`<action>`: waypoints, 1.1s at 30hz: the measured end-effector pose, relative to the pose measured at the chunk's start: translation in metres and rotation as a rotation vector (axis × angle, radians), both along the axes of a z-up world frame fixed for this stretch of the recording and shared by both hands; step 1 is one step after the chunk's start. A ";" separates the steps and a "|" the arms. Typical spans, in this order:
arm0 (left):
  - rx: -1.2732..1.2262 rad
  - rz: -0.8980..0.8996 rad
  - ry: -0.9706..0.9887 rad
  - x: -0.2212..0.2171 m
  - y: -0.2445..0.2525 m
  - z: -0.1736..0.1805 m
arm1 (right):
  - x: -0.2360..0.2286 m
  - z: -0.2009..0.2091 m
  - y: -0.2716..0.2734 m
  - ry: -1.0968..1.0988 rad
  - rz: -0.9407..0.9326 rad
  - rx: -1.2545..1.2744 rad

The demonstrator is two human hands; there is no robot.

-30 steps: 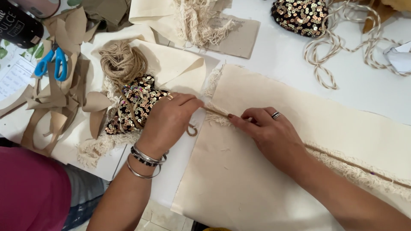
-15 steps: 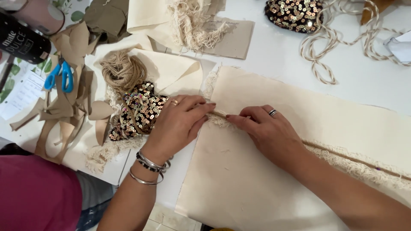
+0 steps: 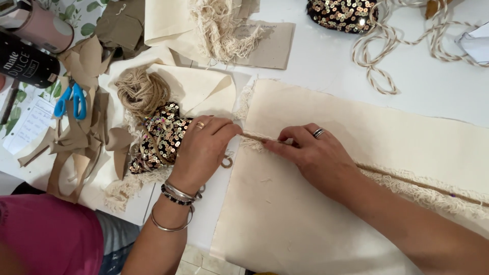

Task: Measuring and aligning decorative trim on a piece of fabric using a measuring tape

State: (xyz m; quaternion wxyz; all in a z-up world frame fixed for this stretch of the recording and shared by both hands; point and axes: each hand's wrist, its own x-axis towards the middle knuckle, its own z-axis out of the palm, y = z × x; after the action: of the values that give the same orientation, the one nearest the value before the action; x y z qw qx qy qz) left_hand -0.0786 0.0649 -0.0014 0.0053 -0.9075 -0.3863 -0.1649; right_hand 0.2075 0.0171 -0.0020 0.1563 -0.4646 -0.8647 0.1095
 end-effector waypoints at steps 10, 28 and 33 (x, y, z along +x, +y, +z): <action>0.068 0.061 0.001 -0.011 0.002 -0.013 | -0.002 0.007 0.002 -0.027 0.005 -0.056; -0.015 0.010 0.047 0.021 -0.055 0.006 | -0.001 0.012 0.002 -0.018 0.015 -0.044; 0.018 0.018 0.031 0.016 -0.051 -0.015 | -0.001 0.010 0.003 0.000 0.008 -0.036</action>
State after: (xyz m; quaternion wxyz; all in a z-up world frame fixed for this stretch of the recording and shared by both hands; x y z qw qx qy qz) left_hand -0.0622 0.0136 -0.0164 0.0211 -0.9063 -0.3930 -0.1542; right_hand 0.2070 0.0204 0.0081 0.1474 -0.4638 -0.8645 0.1259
